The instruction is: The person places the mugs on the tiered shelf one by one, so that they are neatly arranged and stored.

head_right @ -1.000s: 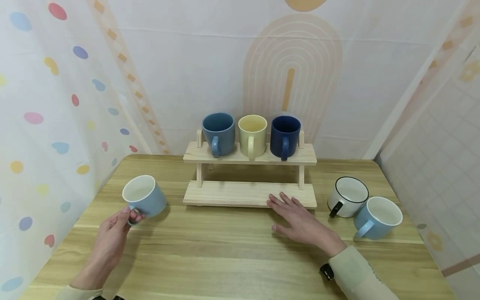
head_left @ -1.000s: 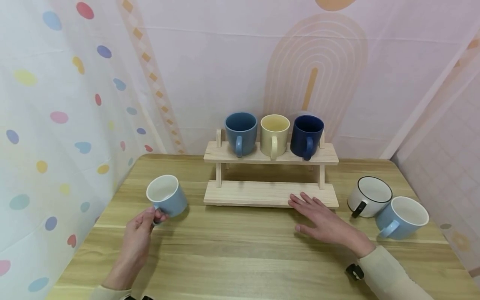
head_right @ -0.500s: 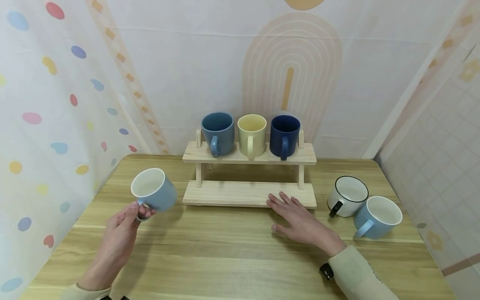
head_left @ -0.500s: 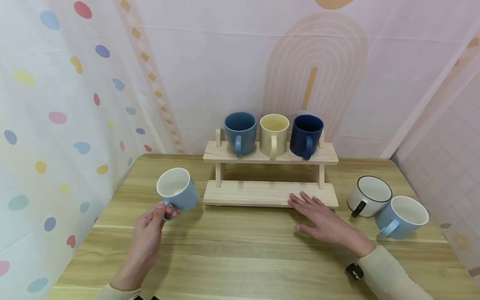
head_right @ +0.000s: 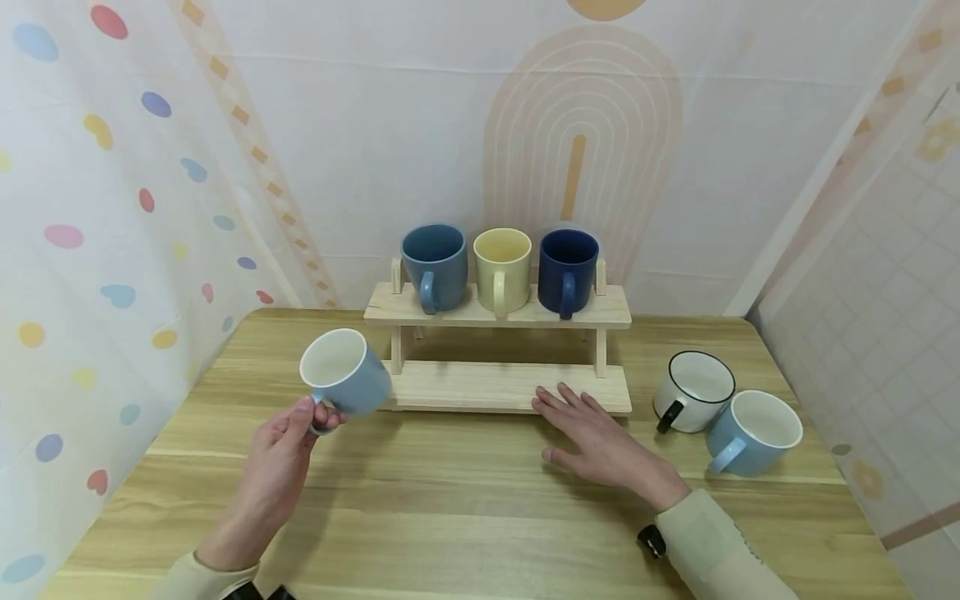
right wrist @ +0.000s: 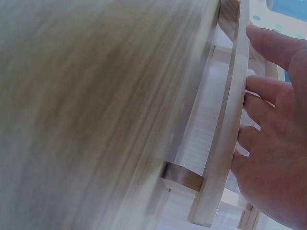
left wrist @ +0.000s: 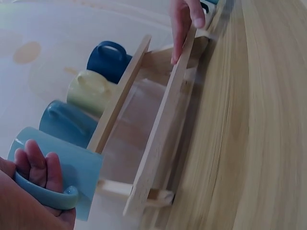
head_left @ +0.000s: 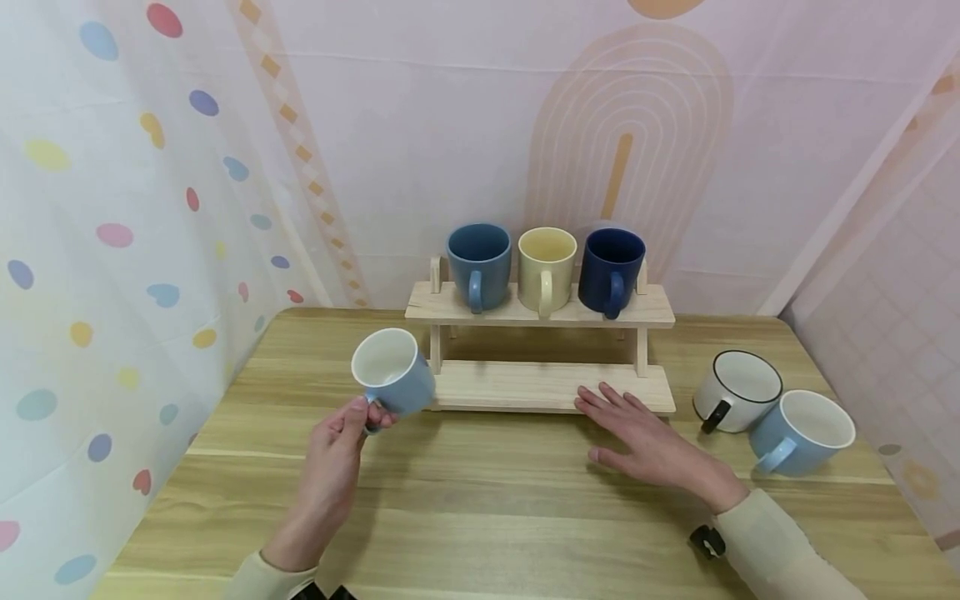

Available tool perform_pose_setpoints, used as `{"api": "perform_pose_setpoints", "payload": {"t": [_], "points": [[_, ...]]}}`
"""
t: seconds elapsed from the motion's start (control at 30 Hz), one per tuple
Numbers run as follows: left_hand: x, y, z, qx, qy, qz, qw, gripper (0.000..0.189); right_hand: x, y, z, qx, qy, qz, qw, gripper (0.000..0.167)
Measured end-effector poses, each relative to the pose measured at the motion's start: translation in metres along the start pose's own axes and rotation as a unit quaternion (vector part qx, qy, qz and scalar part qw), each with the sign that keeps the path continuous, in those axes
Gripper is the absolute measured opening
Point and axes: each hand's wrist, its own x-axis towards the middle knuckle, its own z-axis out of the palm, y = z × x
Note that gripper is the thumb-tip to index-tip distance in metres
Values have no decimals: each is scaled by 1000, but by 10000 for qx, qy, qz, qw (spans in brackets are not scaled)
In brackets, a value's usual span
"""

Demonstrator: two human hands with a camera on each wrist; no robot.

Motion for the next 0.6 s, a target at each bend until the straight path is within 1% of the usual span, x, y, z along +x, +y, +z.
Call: {"api": "perform_pose_setpoints", "payload": {"t": [0.27, 0.6], "points": [[6, -4, 21, 53, -9, -1, 10000, 37, 0, 0, 0, 45, -21, 24, 10000, 68], [15, -12, 47, 190, 56, -150, 9997, 35, 0, 1, 0, 41, 13, 8, 10000, 67]]}}
